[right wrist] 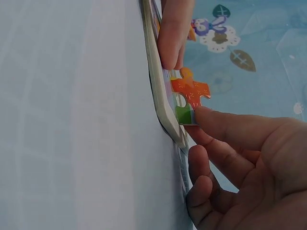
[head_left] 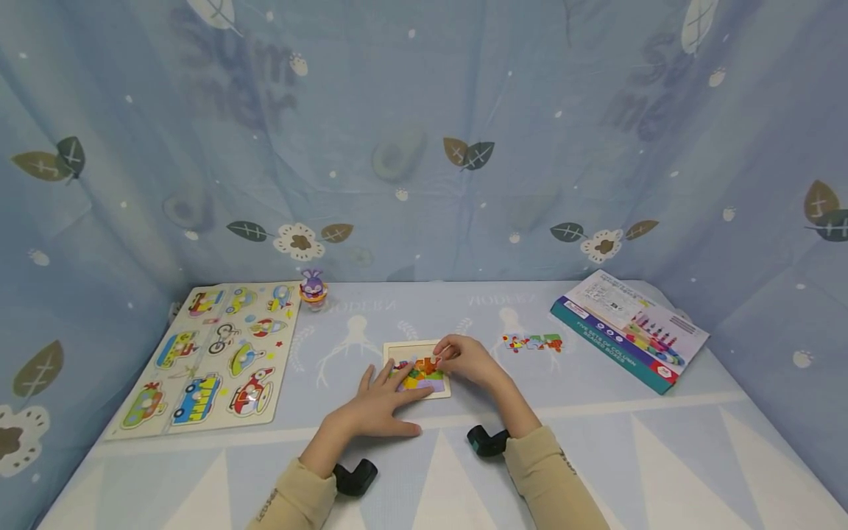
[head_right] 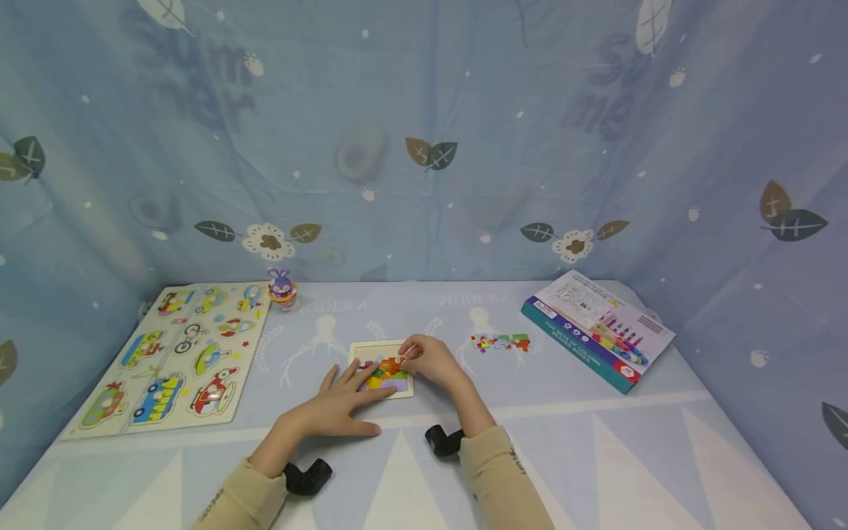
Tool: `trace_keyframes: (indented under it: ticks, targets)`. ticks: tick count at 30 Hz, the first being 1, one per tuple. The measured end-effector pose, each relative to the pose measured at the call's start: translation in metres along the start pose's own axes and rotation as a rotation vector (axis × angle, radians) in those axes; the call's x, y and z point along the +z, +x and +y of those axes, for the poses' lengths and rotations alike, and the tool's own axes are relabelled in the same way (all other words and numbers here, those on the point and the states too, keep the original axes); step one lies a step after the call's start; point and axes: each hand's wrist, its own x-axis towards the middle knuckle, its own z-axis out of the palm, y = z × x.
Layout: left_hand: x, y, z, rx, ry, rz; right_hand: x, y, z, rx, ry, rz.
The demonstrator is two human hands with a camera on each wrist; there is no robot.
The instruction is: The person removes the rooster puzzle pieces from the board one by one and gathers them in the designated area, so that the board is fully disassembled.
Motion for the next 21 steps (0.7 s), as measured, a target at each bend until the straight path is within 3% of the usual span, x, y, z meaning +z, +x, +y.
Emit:
trace_keyframes:
  ticks: [9,21]
  targets:
    - [-0.001,-0.001,0.002,-0.001,-0.011,0.005,-0.009,0.000,0.002,0.073,0.139,0.170]
    - [0.000,0.000,0.003,-0.005,-0.006,0.025,-0.035,-0.011,0.005,0.106,0.148,0.211]
